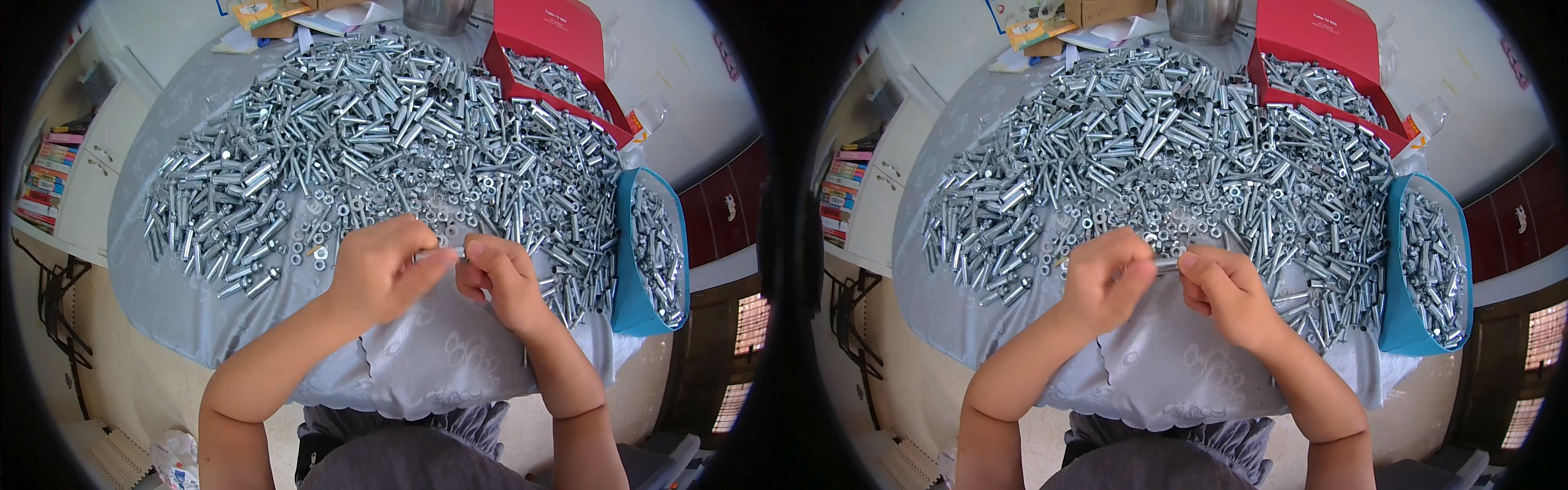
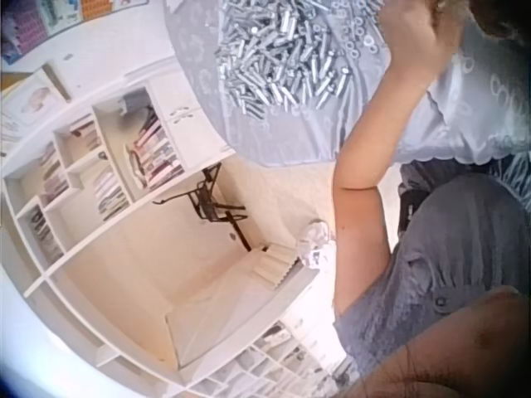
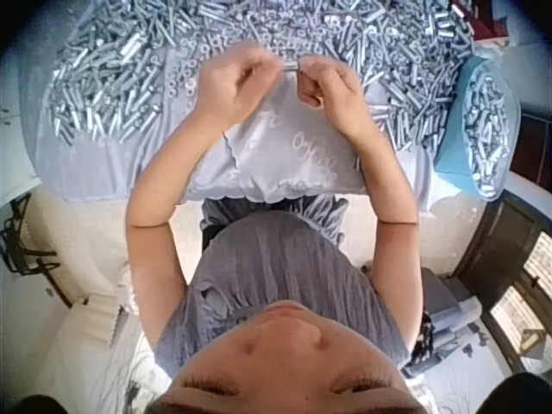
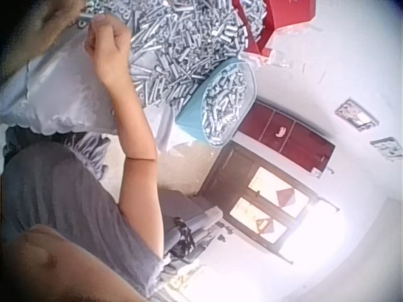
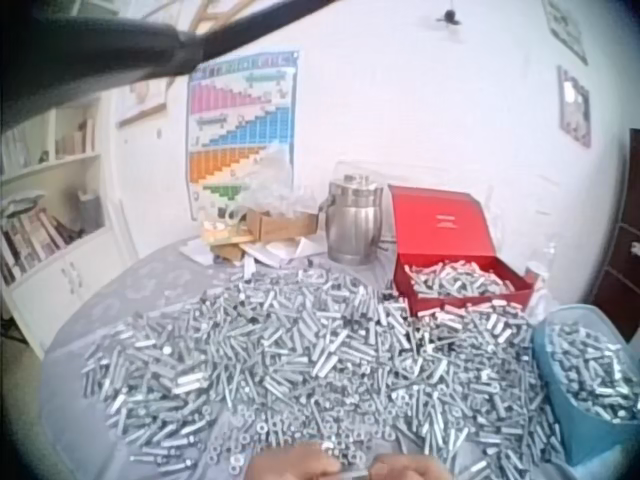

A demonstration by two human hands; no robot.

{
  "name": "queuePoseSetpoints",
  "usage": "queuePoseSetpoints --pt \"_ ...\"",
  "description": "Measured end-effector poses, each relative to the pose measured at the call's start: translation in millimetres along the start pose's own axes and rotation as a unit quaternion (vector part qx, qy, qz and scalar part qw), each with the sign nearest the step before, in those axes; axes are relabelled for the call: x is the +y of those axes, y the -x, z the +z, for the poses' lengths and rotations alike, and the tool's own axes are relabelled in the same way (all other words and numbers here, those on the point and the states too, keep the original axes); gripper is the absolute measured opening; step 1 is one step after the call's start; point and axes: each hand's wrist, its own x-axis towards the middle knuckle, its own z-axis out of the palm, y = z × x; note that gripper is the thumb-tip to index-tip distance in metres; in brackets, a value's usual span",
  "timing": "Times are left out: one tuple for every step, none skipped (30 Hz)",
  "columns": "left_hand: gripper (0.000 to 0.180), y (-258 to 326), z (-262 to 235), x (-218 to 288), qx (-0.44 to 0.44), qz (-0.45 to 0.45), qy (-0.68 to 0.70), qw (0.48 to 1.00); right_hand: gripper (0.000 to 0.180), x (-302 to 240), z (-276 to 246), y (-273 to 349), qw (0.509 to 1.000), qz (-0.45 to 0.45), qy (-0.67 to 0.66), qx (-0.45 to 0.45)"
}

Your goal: The person repeatedly picks up bolts and washers from a large pile on a table and threads the washers onto the bolts by hand. The person handles the hardware one at a time, screwing the washers onto the bolts and placing the assembled units back onto the table.

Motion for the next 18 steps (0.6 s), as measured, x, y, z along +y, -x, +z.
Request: queuePoseSetpoints --pt "0.032 -1.3 -1.1 0.7 -0.013 0.092 -0.076 0.993 0.034 -0.5 -1.1 -0.1 1.000 0.007 -0.012 -0.002" --pt "0.028 -0.1 1.8 2.2 0.003 0.109 -0.090 0.990 0.036 -1.4 -0.3 0.0 0.999 0.025 -0.018 -0.008" --pt "0.028 2.1 2.4 2.2 0.005 0.102 -0.098 0.990 0.037 -2.5 0.9 0.8 0.999 0.044 -0.024 -0.014" --pt "0.029 4.1 2.7 1.6 0.007 0.095 -0.105 0.990 0.038 -3.3 1.9 1.2 0.997 0.062 -0.031 -0.020" --pt "0.029 4.4 4.0 0.5 0.009 0.088 -0.109 0.990 0.039 -3.1 1.6 1.8 0.998 0.063 -0.016 -0.020" --pt "0.030 3.2 4.3 -0.5 0.008 0.090 -0.112 0.990 0.039 -2.7 1.3 2.1 0.998 0.064 -0.001 -0.019" --pt "0.031 1.7 4.2 -1.6 0.007 0.092 -0.116 0.989 0.040 -2.0 1.1 2.5 0.998 0.065 0.014 -0.018" --pt "0.032 1.2 3.9 -2.0 0.006 0.092 -0.120 0.988 0.040 0.2 2.3 2.9 0.998 0.043 0.039 -0.007" --pt "0.033 0.9 3.7 -1.9 0.002 0.091 -0.123 0.988 0.040 3.0 4.4 3.0 0.998 0.021 0.064 0.004" --pt "0.034 0.6 3.4 -1.5 -0.003 0.091 -0.126 0.988 0.040 4.4 5.2 3.1 0.996 -0.002 0.089 0.015" --pt "0.035 0.6 2.9 -0.7 -0.007 0.089 -0.130 0.987 0.038 3.9 4.8 3.2 0.994 -0.015 0.110 0.010" --pt "0.036 1.0 3.4 -0.5 -0.005 0.076 -0.114 0.991 0.037 3.1 4.1 3.1 0.991 -0.029 0.131 0.004" --pt "0.038 1.5 4.4 -0.5 -0.002 0.063 -0.098 0.993 0.036 2.4 3.5 2.8 0.988 -0.043 0.151 -0.001" --pt "0.039 2.1 5.2 -0.8 0.000 0.049 -0.081 0.996 0.035 0.7 3.8 3.0 0.983 -0.050 0.179 0.000" --pt "0.040 2.2 4.7 0.0 -0.007 0.019 -0.059 0.998 0.034 -2.1 4.4 3.5 0.977 -0.058 0.206 0.001" --pt "0.042 2.0 3.4 1.6 -0.014 -0.010 -0.038 0.999 0.034 -3.5 4.7 3.7 0.970 -0.065 0.233 0.001" --pt "0.043 1.8 2.8 3.0 -0.021 -0.040 -0.016 0.999 0.031 -4.0 4.0 4.3 0.963 -0.079 0.257 0.000" --pt "0.045 2.2 3.3 3.1 -0.028 -0.074 0.017 0.997 0.028 -4.5 2.7 5.1 0.955 -0.094 0.280 -0.001"
